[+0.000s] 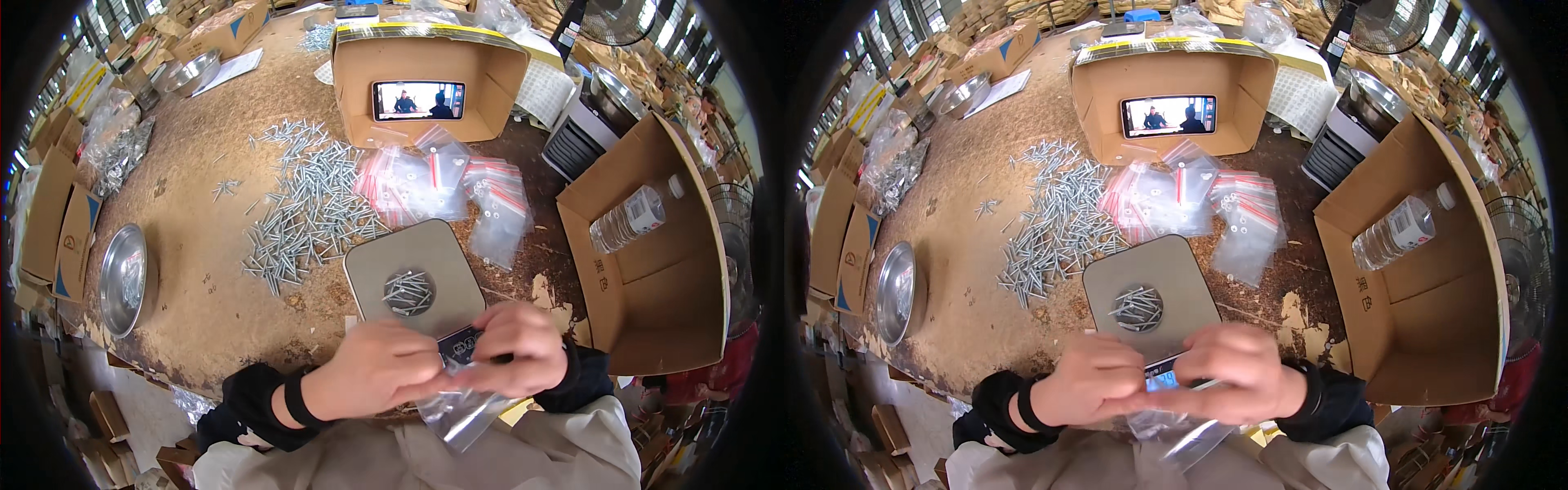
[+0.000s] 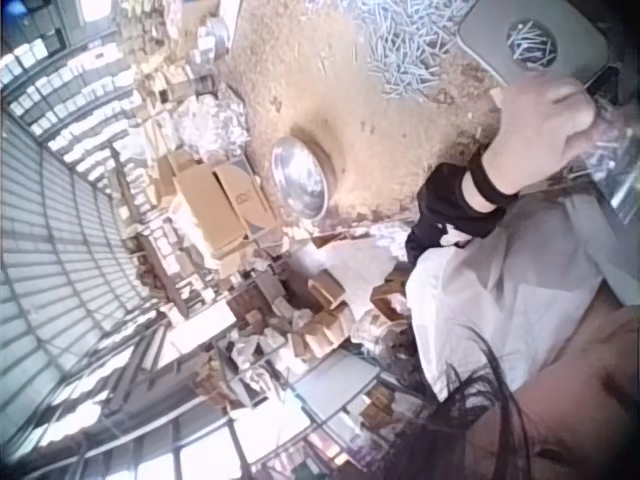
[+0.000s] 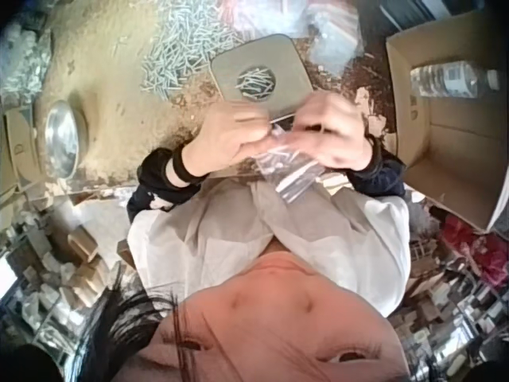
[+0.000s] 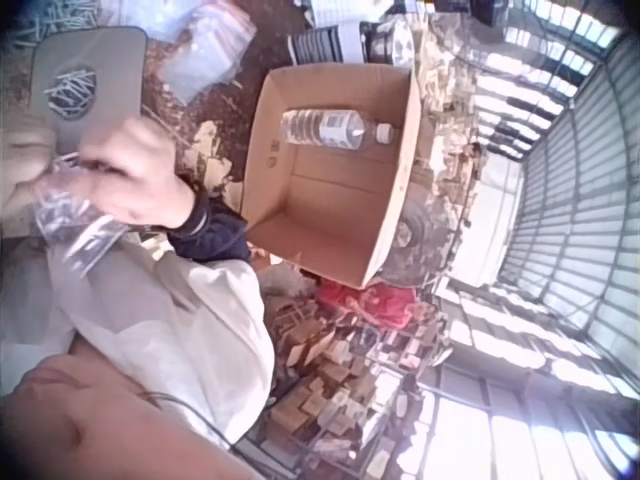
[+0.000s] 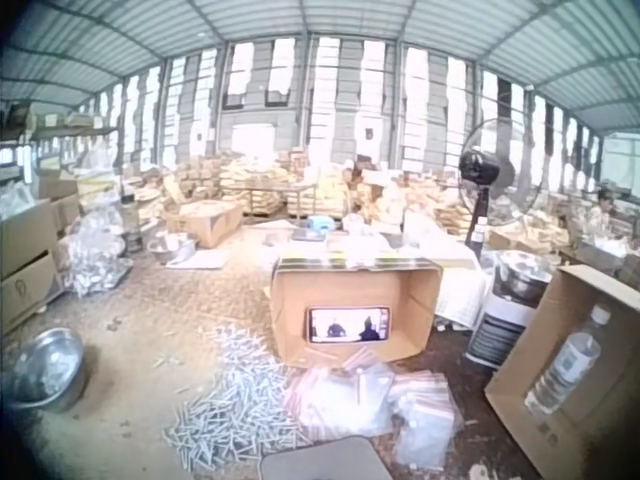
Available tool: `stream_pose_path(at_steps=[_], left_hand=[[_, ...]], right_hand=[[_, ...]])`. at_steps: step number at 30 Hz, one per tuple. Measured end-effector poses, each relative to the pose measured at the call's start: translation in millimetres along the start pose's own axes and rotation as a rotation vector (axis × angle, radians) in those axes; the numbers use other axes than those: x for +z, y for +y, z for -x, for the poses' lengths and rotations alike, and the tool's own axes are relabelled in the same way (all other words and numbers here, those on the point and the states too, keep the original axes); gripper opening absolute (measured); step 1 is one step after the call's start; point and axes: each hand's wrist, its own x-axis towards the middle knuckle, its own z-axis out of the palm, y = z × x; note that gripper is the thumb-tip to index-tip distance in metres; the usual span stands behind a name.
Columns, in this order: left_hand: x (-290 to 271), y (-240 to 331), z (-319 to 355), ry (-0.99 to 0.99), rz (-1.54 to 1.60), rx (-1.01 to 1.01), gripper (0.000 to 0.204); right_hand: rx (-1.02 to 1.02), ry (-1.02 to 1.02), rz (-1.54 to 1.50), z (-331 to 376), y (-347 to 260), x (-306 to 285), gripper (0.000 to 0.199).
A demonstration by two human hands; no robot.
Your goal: The person scoops nails from a large pile on a table and places them onto a digital scale. After weighing, the person transfers the nails into small plastic bags, seals them, and places the filled bags into a cardboard box. The process is repeated multiple times throughout the video.
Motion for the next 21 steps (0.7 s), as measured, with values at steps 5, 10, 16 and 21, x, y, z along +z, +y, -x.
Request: stream_pose_path(at_steps=[5, 10, 16, 21], left_hand=[[16, 6, 8, -0.001, 0.348, -0.088, 0.02], [10, 13, 2, -0.025, 0.665, -0.366, 0.014], [5, -6, 4, -0.113, 0.736, -0.354, 0.007], [3, 13, -4, 0.144, 1.297, -0.619, 0.023]], right_hand=[[-0.005, -0.1, -0.011, 4, -2, 2, 0.014], [0.079, -0.094, 0.116, 4, -9, 6, 0.012], [0.132, -0.266, -0.24, 4, -16, 6, 0.008], [0.156, -0.143, -0.223, 7, -16, 14, 0.008]])
